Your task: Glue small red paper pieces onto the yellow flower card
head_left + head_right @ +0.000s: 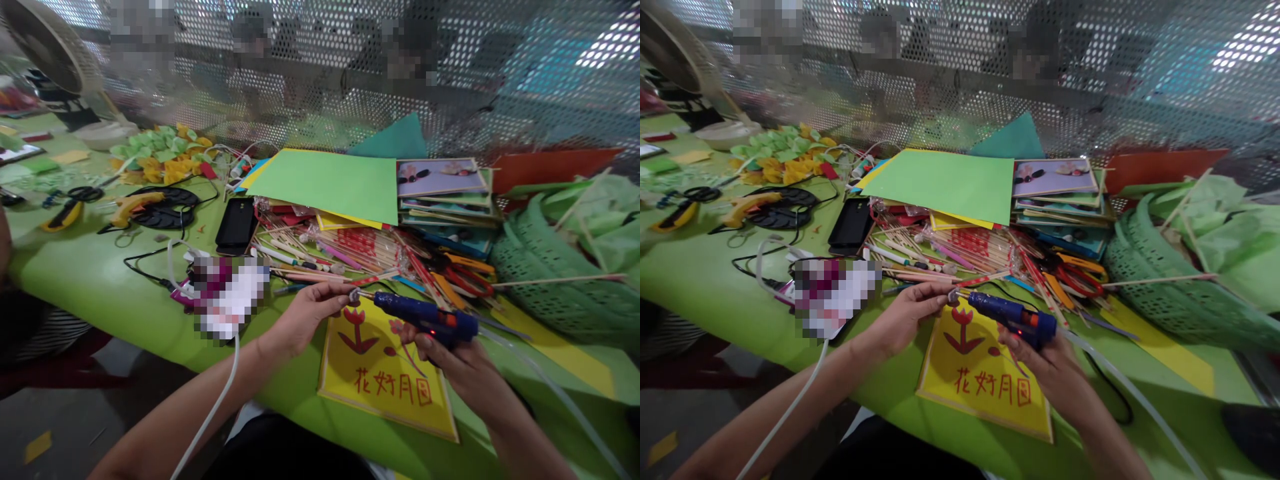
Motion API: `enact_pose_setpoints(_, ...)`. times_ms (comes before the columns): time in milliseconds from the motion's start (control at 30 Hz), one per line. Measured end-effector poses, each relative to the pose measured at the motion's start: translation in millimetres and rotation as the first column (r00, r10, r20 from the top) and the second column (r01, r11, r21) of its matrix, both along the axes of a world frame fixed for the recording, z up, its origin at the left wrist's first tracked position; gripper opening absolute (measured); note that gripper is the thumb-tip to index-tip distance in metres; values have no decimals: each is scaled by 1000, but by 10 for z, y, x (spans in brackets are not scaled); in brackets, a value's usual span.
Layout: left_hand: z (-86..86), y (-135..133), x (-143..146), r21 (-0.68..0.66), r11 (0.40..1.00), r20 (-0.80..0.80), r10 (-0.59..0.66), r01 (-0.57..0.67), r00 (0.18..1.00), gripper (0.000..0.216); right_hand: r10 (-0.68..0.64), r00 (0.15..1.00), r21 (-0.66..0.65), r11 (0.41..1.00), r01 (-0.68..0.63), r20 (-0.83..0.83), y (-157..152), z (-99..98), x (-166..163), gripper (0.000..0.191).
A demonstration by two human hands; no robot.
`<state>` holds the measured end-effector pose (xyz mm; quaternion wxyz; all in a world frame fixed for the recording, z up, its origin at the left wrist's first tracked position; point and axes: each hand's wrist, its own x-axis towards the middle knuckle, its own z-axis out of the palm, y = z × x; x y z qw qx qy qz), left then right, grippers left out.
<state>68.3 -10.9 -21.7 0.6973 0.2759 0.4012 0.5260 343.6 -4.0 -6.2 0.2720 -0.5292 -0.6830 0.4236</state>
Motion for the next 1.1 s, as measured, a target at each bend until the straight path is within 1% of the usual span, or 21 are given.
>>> enact_pose_setpoints(233,-4,8,3,1,1000,-12,-6,6,1000,43,-1,999,-14,1000,1,-50,-16,101,-115,50)
enact_pose_setpoints(400,-12,5,-1,2,1000,-17,-12,12,1000,41,-28,999,39,999,28,-17,8,35,-49,50)
enact_pose_setpoints(533,4,2,-2,1,1000,-12,-7,7,1000,42,0,1000,-1,1000,0,-23,6,-12,-4,47)
enact_pose_setpoints(633,15,2,-1,-2,1000,-9,-6,6,1000,44,14,999,-26,1000,-14,-30,2,1,-13,46)
enact_pose_setpoints(767,18,4,-1,-2,1000,-8,0,0,1000,43,-12,999,8,1000,12,-35,-6,62,-59,46)
enact_pose_setpoints(867,23,3,0,-6,1000,-4,5,-5,1000,42,0,999,6,1000,0,-36,-24,94,-87,46)
enact_pose_setpoints(1000,29,1,-2,-12,1000,-1,8,-8,1000,43,-18,1000,0,1000,18,0,-35,77,-78,48)
enact_pose_setpoints(1100,25,2,-5,-14,1000,6,0,0,1000,44,-31,1000,3,1000,31,-3,-21,51,-56,50)
